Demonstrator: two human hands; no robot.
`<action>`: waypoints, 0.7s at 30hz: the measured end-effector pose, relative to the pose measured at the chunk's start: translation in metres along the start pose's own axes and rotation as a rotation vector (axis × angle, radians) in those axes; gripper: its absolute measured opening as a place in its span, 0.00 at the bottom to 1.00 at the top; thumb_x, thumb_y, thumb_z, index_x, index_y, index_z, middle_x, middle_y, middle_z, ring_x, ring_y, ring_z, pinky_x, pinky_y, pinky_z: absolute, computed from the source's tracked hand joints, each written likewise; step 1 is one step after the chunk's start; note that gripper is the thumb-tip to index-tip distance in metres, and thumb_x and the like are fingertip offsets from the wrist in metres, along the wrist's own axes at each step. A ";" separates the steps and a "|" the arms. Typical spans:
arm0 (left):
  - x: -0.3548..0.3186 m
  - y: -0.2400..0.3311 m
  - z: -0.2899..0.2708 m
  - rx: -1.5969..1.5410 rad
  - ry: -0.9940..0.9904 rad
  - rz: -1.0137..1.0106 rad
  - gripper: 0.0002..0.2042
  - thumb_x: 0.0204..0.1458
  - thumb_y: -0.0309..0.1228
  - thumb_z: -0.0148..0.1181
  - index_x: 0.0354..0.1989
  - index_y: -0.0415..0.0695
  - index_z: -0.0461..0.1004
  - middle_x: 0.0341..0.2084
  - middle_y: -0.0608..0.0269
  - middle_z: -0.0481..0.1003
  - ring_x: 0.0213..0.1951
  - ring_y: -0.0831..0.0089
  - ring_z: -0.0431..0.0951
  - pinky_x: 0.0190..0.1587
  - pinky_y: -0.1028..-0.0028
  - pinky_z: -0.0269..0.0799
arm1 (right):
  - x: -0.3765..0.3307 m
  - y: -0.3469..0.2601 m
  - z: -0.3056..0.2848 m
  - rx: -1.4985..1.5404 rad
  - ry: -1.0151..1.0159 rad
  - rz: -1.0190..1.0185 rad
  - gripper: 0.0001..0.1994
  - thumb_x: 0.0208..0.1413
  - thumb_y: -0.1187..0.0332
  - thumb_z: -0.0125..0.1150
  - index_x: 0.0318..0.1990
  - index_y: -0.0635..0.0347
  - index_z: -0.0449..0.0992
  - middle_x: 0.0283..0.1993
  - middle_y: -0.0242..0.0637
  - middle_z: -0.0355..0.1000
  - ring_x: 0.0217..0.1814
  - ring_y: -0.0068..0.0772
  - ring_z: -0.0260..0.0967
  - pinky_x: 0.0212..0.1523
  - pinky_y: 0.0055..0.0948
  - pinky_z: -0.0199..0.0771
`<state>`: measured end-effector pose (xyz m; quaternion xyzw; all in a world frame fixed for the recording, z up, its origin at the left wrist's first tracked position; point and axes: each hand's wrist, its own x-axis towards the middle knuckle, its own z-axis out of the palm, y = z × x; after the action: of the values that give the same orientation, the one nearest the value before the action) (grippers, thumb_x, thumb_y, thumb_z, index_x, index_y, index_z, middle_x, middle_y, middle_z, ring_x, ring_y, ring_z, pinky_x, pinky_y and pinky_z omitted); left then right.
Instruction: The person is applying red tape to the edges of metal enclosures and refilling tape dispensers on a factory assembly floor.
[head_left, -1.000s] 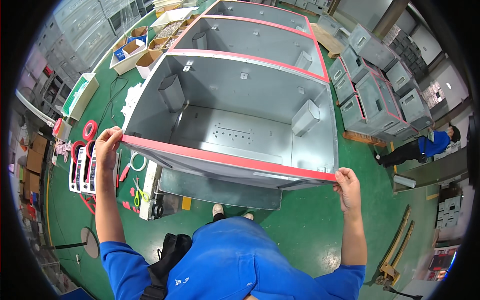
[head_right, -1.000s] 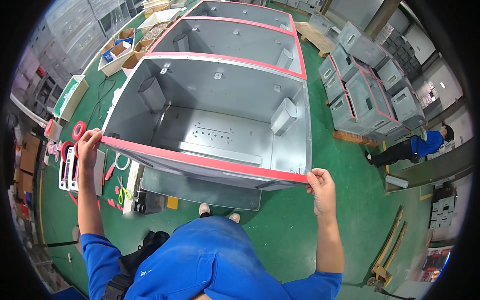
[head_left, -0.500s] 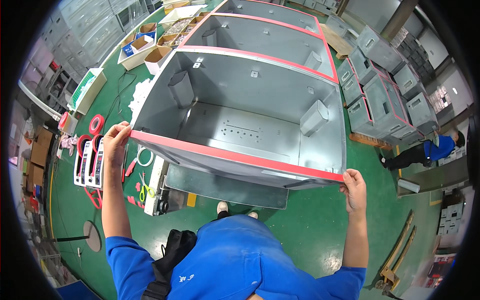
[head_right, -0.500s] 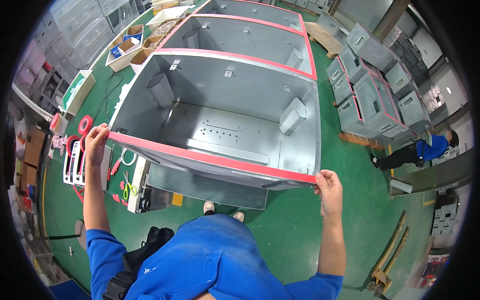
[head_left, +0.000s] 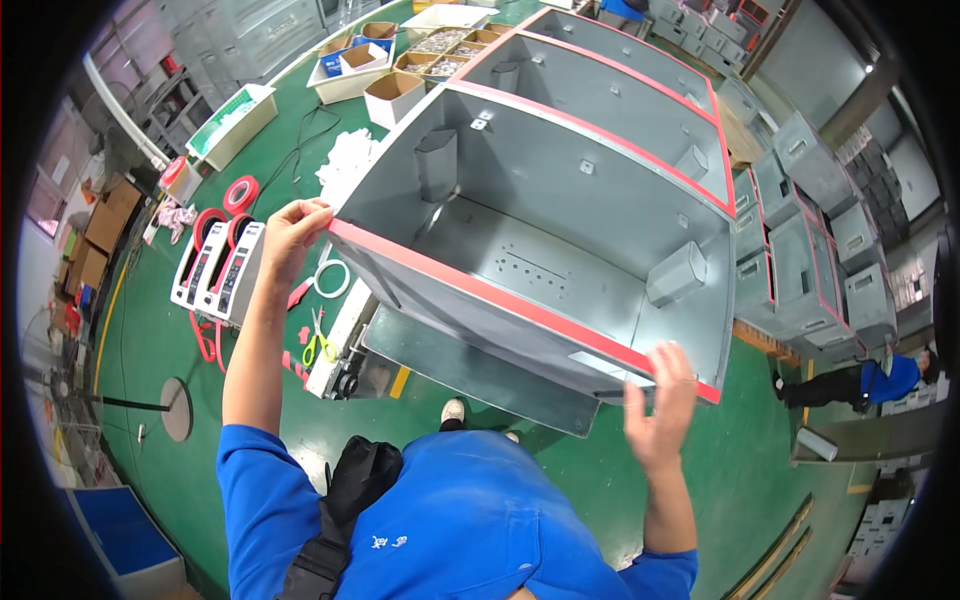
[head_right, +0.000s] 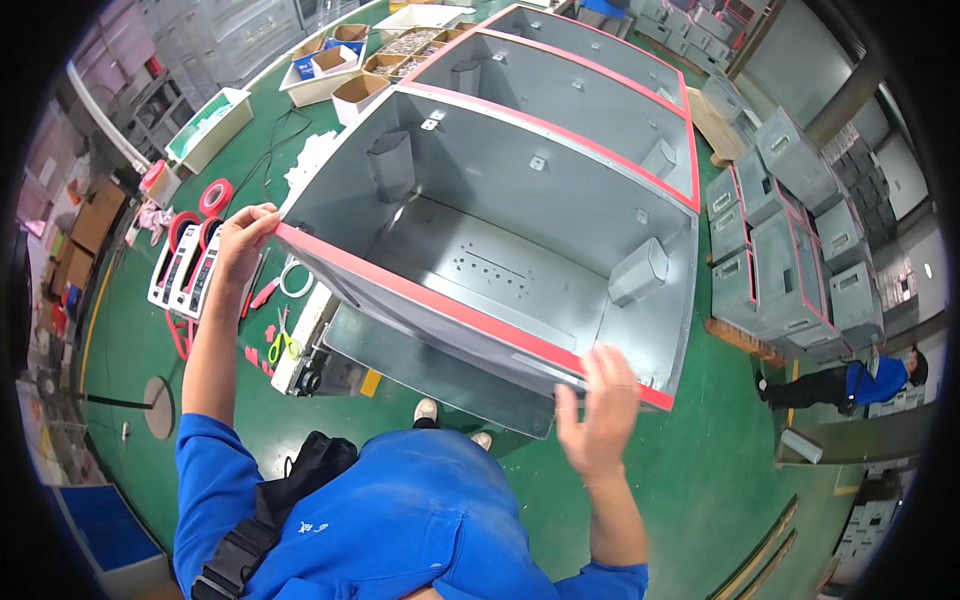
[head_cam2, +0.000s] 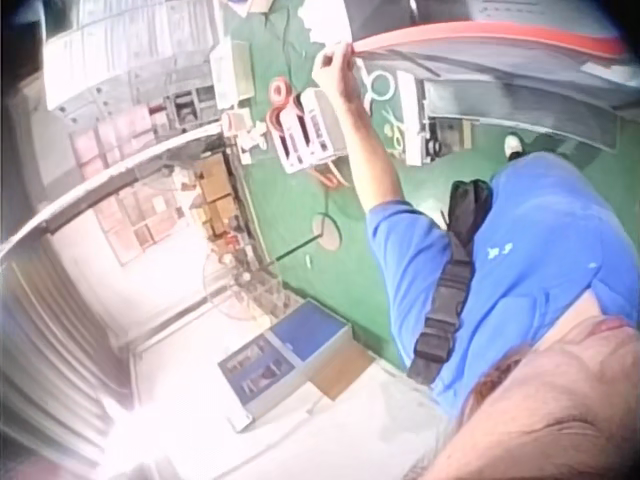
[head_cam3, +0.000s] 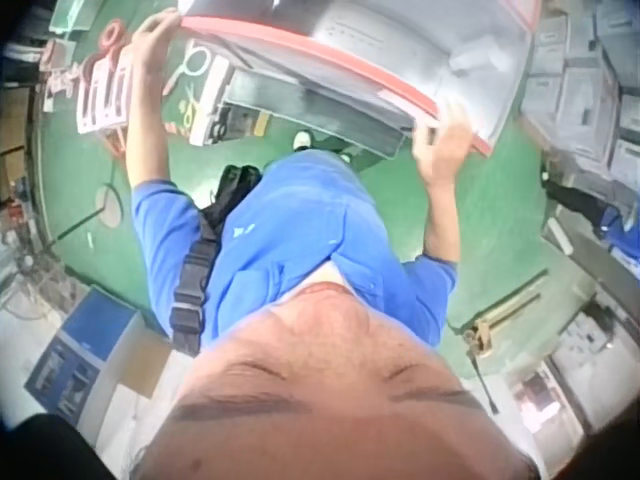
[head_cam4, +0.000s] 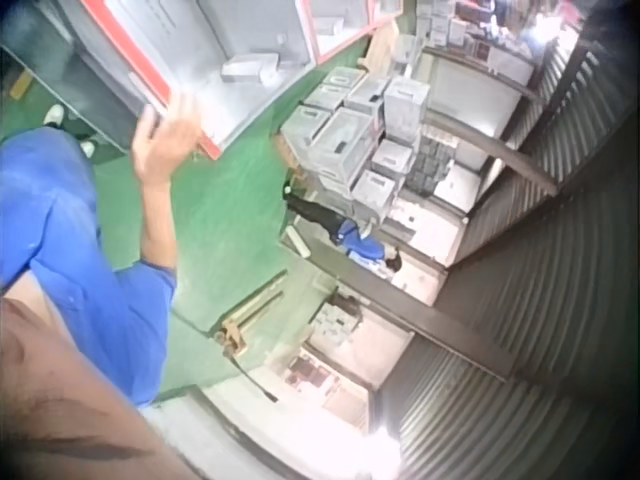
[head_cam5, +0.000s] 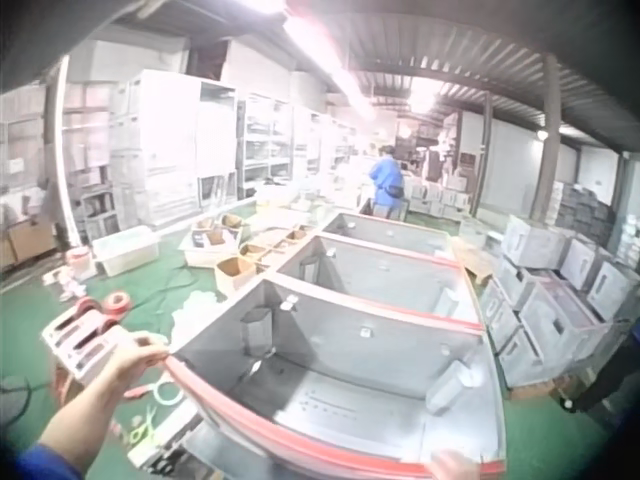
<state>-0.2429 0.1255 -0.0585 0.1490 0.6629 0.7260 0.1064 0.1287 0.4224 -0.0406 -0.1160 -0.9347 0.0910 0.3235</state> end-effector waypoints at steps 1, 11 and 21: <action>0.000 0.001 0.000 0.001 -0.010 0.004 0.05 0.40 0.24 0.62 0.19 0.40 0.71 0.30 0.62 0.71 0.20 0.87 0.61 0.21 0.87 0.53 | 0.005 -0.009 0.007 -0.003 -0.041 -0.035 0.23 0.43 0.70 0.59 0.49 0.65 0.64 0.52 0.47 0.62 0.56 0.47 0.57 0.55 0.41 0.55; -0.001 0.003 -0.002 0.002 -0.012 -0.028 0.06 0.38 0.25 0.63 0.20 0.39 0.72 0.29 0.62 0.72 0.23 0.84 0.65 0.23 0.86 0.56 | 0.016 -0.032 0.041 -0.149 -0.087 -0.193 0.23 0.46 0.68 0.56 0.50 0.70 0.64 0.53 0.50 0.62 0.56 0.48 0.58 0.56 0.43 0.53; -0.001 0.005 0.000 0.000 -0.034 -0.029 0.05 0.39 0.25 0.62 0.20 0.38 0.72 0.23 0.65 0.72 0.20 0.86 0.63 0.20 0.86 0.53 | 0.013 -0.035 0.044 -0.204 -0.108 -0.215 0.22 0.49 0.68 0.52 0.51 0.72 0.62 0.53 0.52 0.61 0.57 0.49 0.57 0.57 0.44 0.52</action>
<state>-0.2417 0.1249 -0.0536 0.1514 0.6630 0.7219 0.1281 0.0861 0.3887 -0.0583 -0.0427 -0.9621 -0.0336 0.2671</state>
